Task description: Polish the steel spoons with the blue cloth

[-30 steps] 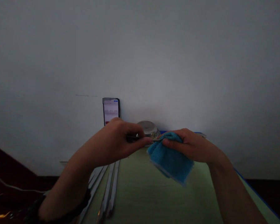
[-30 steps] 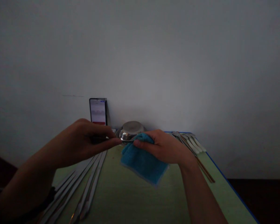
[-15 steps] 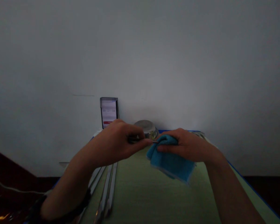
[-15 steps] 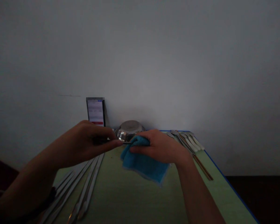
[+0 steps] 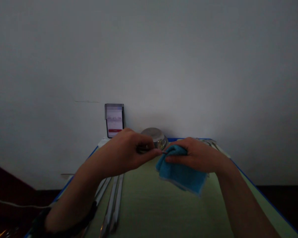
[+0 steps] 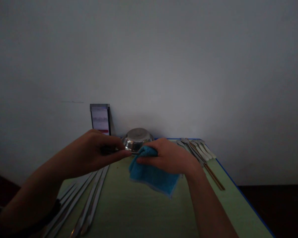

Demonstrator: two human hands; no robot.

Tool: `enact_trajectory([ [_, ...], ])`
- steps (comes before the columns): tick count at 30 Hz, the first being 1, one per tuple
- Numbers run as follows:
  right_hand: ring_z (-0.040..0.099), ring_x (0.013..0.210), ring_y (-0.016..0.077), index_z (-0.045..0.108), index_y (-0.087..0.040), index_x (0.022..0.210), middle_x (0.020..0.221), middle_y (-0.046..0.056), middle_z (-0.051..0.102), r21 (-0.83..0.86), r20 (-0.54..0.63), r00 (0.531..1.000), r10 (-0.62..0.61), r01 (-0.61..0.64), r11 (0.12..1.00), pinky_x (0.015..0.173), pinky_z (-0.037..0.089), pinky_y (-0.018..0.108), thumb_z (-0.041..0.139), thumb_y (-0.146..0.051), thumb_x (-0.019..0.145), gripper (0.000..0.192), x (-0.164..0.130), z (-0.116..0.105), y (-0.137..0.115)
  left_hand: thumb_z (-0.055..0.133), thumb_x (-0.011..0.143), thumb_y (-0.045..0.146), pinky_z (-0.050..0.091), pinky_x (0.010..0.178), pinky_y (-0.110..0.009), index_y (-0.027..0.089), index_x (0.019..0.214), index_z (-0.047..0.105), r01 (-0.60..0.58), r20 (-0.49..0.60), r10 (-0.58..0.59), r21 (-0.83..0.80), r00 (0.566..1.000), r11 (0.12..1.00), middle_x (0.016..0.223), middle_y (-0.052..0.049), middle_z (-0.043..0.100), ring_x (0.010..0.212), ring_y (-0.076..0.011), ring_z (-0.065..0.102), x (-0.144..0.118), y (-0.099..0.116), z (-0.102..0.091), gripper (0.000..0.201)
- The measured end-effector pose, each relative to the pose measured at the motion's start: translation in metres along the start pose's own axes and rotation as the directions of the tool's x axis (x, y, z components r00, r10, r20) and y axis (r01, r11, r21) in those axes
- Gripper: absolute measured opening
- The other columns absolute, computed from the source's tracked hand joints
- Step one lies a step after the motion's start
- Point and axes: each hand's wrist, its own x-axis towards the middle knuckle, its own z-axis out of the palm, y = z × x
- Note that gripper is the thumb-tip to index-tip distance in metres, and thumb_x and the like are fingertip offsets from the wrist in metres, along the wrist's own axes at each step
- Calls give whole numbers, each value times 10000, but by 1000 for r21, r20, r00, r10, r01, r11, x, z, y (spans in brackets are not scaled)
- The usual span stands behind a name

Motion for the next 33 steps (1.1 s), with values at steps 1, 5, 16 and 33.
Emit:
enact_trajectory([
  [1, 598, 727, 130, 634, -230, 898, 822, -26, 662, -7, 1, 1000, -1, 1, 1000, 627, 419, 231, 521, -391, 787, 226, 0, 0, 0, 458, 817, 441, 250, 443, -190, 177, 666, 609, -2, 0, 2, 2, 1000, 1000, 460, 65, 431, 416, -42, 388, 0, 0, 0, 340],
  [5, 595, 726, 123, 627, -244, 944, 833, -29, 661, 15, 1, 1000, -26, 26, 1000, 636, 419, 227, 512, -353, 802, 213, -1, -1, 0, 455, 817, 445, 255, 447, -191, 175, 676, 615, 1, -5, 0, 10, 1000, 1000, 464, 62, 440, 420, -45, 396, 1, -1, 1, 344],
  [16, 576, 629, 141, 600, -198, 842, 736, 7, 642, 402, -534, 814, 228, 8, 916, 546, 453, 249, 536, -510, 729, 339, 7, 14, 12, 452, 827, 391, 292, 439, -174, 150, 699, 617, 100, -219, -123, -113, 968, 989, 486, 44, 512, 436, -60, 439, 1, 5, 2, 319],
  [33, 560, 719, 126, 591, -192, 991, 853, 9, 638, 199, -73, 997, -10, 25, 980, 643, 427, 242, 499, -330, 805, 249, -3, 1, 16, 444, 829, 404, 254, 425, -179, 135, 680, 606, 53, 13, -51, -116, 999, 992, 489, 47, 464, 447, -54, 400, 3, -6, 2, 348],
])
